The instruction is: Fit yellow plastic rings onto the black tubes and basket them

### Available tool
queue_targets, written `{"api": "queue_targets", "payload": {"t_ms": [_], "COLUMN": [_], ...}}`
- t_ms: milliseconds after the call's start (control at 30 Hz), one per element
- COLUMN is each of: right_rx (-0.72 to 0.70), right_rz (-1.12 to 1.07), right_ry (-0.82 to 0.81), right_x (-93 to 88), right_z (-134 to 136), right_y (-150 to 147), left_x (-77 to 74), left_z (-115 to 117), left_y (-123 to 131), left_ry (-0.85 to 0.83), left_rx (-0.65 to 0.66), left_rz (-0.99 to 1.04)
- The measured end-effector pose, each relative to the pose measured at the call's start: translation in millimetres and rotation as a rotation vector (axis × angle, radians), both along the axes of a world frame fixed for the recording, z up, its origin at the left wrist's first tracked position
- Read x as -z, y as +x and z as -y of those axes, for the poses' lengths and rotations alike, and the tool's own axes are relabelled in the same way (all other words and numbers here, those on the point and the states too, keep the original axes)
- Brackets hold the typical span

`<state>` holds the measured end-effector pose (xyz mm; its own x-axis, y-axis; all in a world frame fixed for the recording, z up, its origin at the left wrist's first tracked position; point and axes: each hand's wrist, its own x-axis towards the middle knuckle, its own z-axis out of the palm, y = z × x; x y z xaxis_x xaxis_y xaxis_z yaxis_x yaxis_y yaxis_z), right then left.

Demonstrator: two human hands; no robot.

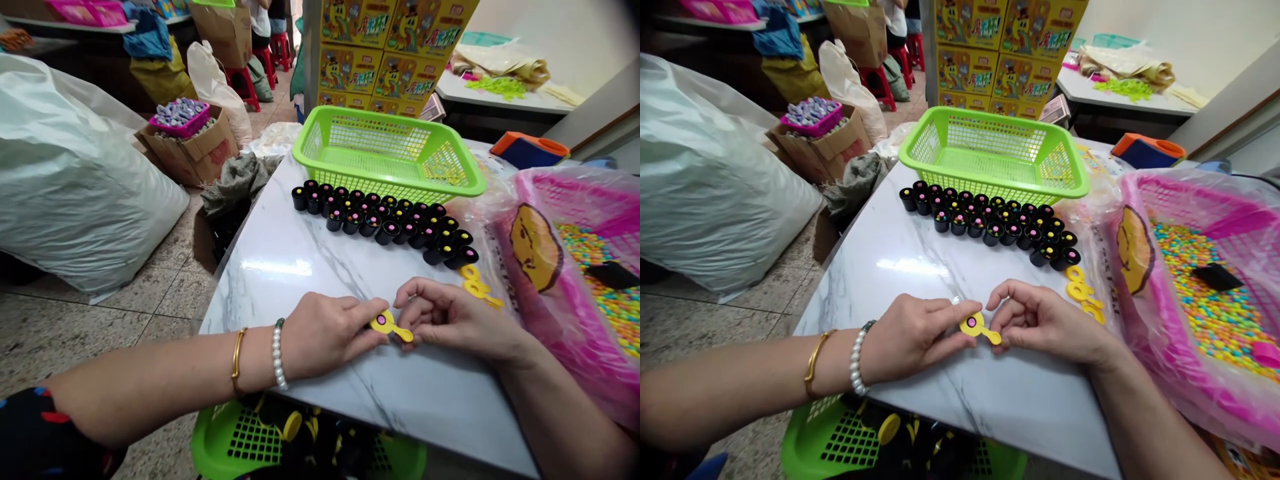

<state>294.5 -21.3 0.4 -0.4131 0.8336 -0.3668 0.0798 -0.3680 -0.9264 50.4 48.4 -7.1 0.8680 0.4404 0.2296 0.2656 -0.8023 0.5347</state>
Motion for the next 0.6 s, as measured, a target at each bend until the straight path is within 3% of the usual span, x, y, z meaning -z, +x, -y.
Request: {"api": "queue_targets", "payload": {"t_ms": [133, 267, 467, 600], "right_rx": [0.097, 0.190, 0.200, 0.152], "right_rz": [0.036, 0.114, 0.217, 0.216], "right_ry": [0.085, 0.195, -0.002, -0.014], "right_x": [0.7, -4.0, -11.0, -7.5], "right_z": [2, 0, -9, -11], "right_y": [-6, -29, -52, -52], "left_x": [-2.2, 0.3, 4.7, -1.9], "left_z": [0, -6, -9, -8], "left_y": [-1, 0, 3, 5], "left_ry": [0.048, -0.069, -0.186, -0.258], "left_rx": [-0.011, 0.006, 0.031, 0.029], "left_rz": [-0.089, -0.024, 0.014, 0.000]}}
